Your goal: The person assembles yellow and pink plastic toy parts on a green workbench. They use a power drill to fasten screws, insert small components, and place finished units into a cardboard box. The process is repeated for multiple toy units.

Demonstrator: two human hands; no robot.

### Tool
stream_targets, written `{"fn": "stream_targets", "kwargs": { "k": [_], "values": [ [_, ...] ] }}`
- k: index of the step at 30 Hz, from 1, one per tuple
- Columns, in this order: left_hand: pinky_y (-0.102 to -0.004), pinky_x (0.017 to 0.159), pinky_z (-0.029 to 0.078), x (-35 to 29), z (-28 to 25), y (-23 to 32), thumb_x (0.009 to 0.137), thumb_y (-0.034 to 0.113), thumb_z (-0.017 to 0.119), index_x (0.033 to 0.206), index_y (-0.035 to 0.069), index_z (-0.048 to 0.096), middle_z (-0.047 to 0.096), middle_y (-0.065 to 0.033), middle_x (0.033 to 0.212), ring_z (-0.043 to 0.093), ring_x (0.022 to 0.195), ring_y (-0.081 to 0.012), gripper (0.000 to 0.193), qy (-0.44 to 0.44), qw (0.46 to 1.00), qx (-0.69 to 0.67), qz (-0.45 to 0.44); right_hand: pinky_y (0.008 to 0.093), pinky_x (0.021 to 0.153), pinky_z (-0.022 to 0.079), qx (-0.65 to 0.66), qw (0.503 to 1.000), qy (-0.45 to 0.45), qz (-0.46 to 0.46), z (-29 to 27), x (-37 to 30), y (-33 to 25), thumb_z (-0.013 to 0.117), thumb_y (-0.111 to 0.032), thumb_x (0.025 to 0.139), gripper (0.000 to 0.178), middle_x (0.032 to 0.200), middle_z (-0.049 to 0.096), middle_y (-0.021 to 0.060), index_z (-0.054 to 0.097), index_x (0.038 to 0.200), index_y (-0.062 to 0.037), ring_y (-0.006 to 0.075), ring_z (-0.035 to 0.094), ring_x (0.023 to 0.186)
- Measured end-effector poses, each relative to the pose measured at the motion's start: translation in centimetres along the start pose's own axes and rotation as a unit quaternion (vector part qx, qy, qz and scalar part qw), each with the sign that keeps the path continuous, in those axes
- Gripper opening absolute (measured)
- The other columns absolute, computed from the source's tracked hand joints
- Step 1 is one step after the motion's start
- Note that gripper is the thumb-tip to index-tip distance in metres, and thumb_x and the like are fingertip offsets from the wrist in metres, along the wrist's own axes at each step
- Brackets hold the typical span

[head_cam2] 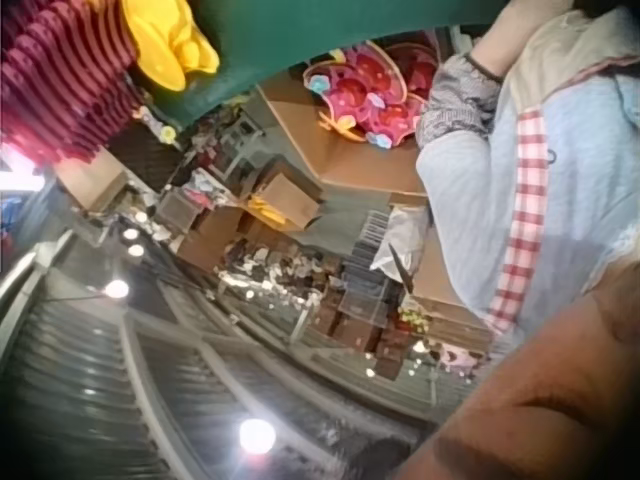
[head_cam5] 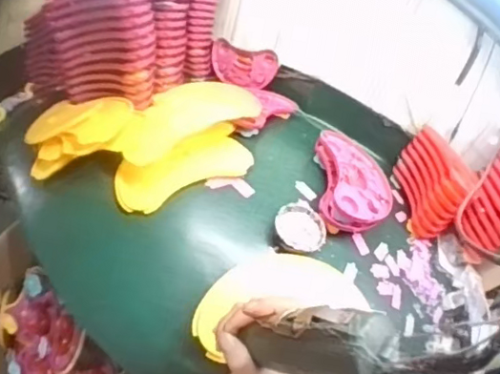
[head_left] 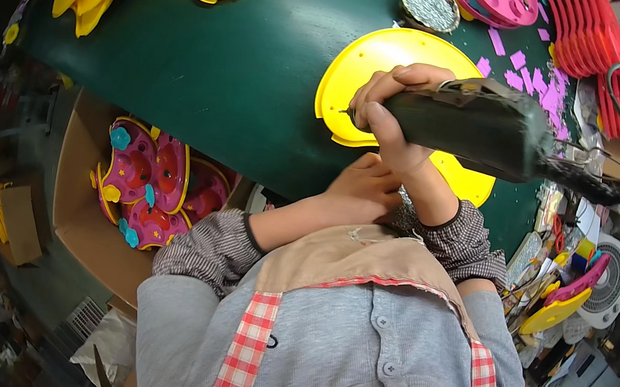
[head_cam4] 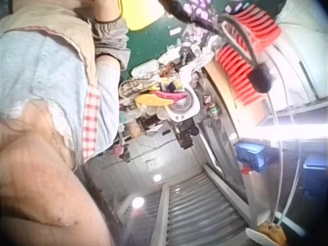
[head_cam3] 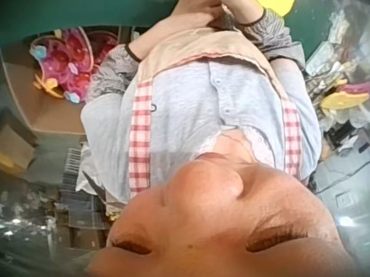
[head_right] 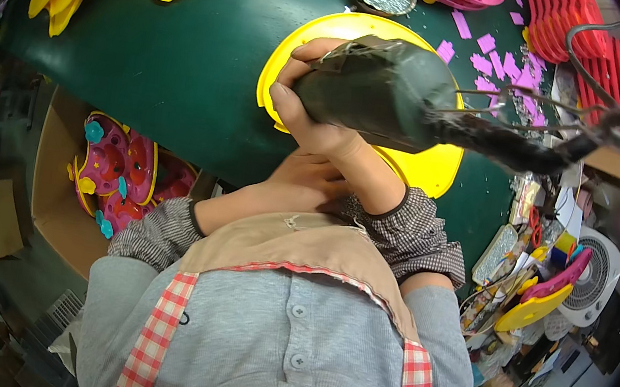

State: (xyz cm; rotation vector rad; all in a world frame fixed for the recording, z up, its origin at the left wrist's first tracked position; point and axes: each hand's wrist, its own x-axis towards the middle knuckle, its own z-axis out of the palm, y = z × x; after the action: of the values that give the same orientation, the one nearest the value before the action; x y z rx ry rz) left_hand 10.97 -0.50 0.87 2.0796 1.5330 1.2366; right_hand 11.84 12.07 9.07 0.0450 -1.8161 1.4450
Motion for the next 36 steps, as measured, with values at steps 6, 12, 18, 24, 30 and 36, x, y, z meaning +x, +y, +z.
{"fn": "stream_targets", "kwargs": {
  "k": [6, 12, 18, 24, 30, 36],
  "values": [
    [-0.0433, 0.107, 0.046, 0.3, 2.2, 0.0, 0.075, 0.018, 0.07, 0.099, 0.008, 0.076, 0.069, -0.0059, 0.114, 0.062, 0.12, -0.0253, 0.027, 0.046, 0.999, -0.017, -0.006, 0.0356, 0.07, 0.053, -0.089, 0.987, -0.134, 0.002, 0.6, 0.8, 1.3, 0.06, 0.015, 0.079, 0.051, 0.078, 0.058, 0.0071, 0.041, 0.119, -0.0098, 0.0191, 0.06, 0.069],
    [-0.0421, 0.097, 0.048, 1.3, -0.4, 0.2, 0.081, 0.023, 0.072, 0.1, 0.012, 0.073, 0.069, -0.0052, 0.108, 0.065, 0.108, -0.0233, 0.022, 0.022, 1.0, 0.009, 0.018, 0.0299, 0.074, 0.048, 0.065, 0.996, -0.013, 0.058, -0.3, -0.2, 2.5, 0.068, 0.007, 0.082, 0.05, 0.082, 0.062, 0.0026, 0.047, 0.125, -0.0045, 0.0136, 0.057, 0.074],
    [-0.0404, 0.064, 0.047, -1.1, -8.5, -3.5, 0.071, 0.007, 0.082, 0.078, 0.006, 0.069, 0.062, -0.0071, 0.075, 0.059, 0.07, -0.0294, 0.015, 0.202, 0.966, 0.092, -0.135, 0.0343, 0.062, 0.053, 0.034, 0.999, -0.004, 0.013, -0.4, 0.5, 2.5, 0.062, 0.008, 0.085, 0.053, 0.072, 0.058, 0.0092, 0.042, 0.132, -0.0068, 0.0178, 0.056, 0.06],
    [-0.0369, 0.064, 0.046, -0.4, -9.8, -6.7, 0.073, 0.006, 0.084, 0.083, 0.005, 0.07, 0.058, -0.005, 0.076, 0.057, 0.071, -0.0249, 0.018, 0.205, 0.967, 0.137, -0.068, 0.0353, 0.064, 0.054, 0.038, 0.999, -0.005, 0.014, -0.2, 0.5, 2.3, 0.062, 0.009, 0.085, 0.051, 0.073, 0.058, 0.0096, 0.042, 0.13, -0.0067, 0.0192, 0.057, 0.061],
    [-0.0365, 0.064, 0.044, -1.0, -10.1, -6.9, 0.072, 0.007, 0.085, 0.083, 0.006, 0.068, 0.056, -0.0046, 0.077, 0.055, 0.072, -0.0248, 0.02, 0.194, 0.969, 0.141, -0.055, 0.0347, 0.065, 0.053, -0.044, 0.994, -0.095, -0.005, 0.1, 1.1, 1.9, 0.062, 0.017, 0.08, 0.053, 0.075, 0.058, 0.0102, 0.041, 0.124, -0.0067, 0.0207, 0.061, 0.065],
    [-0.0372, 0.064, 0.045, -0.8, -9.8, -7.2, 0.072, 0.006, 0.085, 0.083, 0.006, 0.069, 0.056, -0.0051, 0.077, 0.055, 0.071, -0.0256, 0.02, 0.2, 0.972, 0.101, -0.072, 0.0331, 0.062, 0.052, -0.018, 0.998, -0.056, 0.018, -0.1, 0.8, 2.3, 0.062, 0.015, 0.082, 0.055, 0.074, 0.058, 0.0101, 0.041, 0.128, -0.0065, 0.0194, 0.059, 0.062]
  ]
}}
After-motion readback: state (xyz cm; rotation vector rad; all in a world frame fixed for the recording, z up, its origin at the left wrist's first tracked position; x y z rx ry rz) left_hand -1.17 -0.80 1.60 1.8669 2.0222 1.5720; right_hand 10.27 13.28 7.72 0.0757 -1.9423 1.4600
